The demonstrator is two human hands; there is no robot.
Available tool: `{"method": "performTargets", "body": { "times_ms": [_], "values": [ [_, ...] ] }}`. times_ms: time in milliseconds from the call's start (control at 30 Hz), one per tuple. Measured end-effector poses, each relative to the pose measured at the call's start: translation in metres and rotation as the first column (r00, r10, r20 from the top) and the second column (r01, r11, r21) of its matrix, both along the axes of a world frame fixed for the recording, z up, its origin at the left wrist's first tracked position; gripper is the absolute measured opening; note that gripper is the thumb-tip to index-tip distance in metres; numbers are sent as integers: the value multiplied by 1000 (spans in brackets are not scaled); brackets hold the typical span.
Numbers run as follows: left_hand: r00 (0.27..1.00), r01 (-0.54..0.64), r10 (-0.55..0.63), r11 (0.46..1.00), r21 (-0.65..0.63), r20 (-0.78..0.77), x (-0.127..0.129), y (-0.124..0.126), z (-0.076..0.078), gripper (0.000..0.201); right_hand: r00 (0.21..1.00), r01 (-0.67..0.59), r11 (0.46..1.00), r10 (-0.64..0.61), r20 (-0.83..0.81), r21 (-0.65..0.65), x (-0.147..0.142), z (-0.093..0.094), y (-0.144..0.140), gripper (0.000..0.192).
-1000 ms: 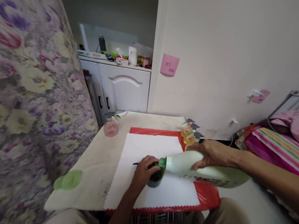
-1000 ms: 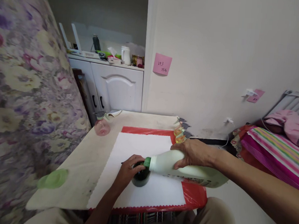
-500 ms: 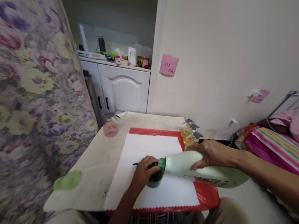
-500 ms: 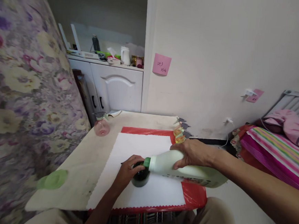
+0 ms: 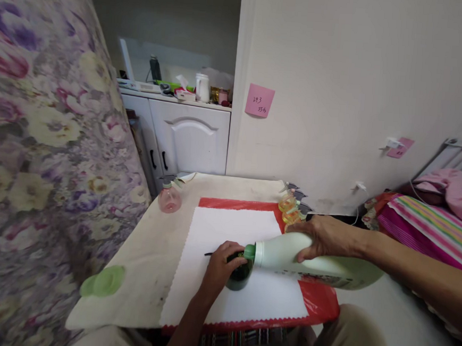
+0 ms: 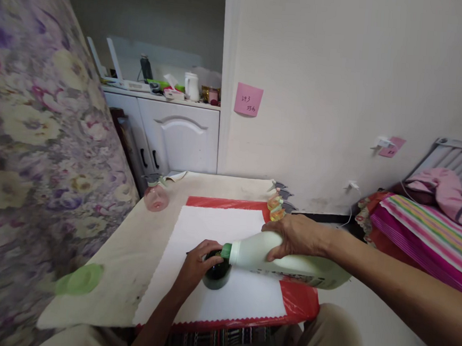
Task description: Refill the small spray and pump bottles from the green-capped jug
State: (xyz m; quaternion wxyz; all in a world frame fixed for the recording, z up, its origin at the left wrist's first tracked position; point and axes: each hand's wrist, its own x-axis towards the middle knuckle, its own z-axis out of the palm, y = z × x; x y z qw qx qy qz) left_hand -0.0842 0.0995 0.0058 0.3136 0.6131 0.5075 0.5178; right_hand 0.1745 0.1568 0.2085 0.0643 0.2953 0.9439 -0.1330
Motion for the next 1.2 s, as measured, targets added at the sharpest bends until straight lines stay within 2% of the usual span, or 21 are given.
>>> {"method": "performTargets", "body": {
  "times_ms": [600, 1200],
  "values": [
    [1000, -3, 3, 1000, 8, -8, 2, 1, 1, 19, 1000, -14, 1000, 14, -16, 6, 4, -7, 4, 43],
    [1000, 2, -2, 1000, -1, -14, 1, 0, 2, 17, 1000, -4, 1000, 3, -12, -14, 1, -1, 2, 43]
  ]
}}
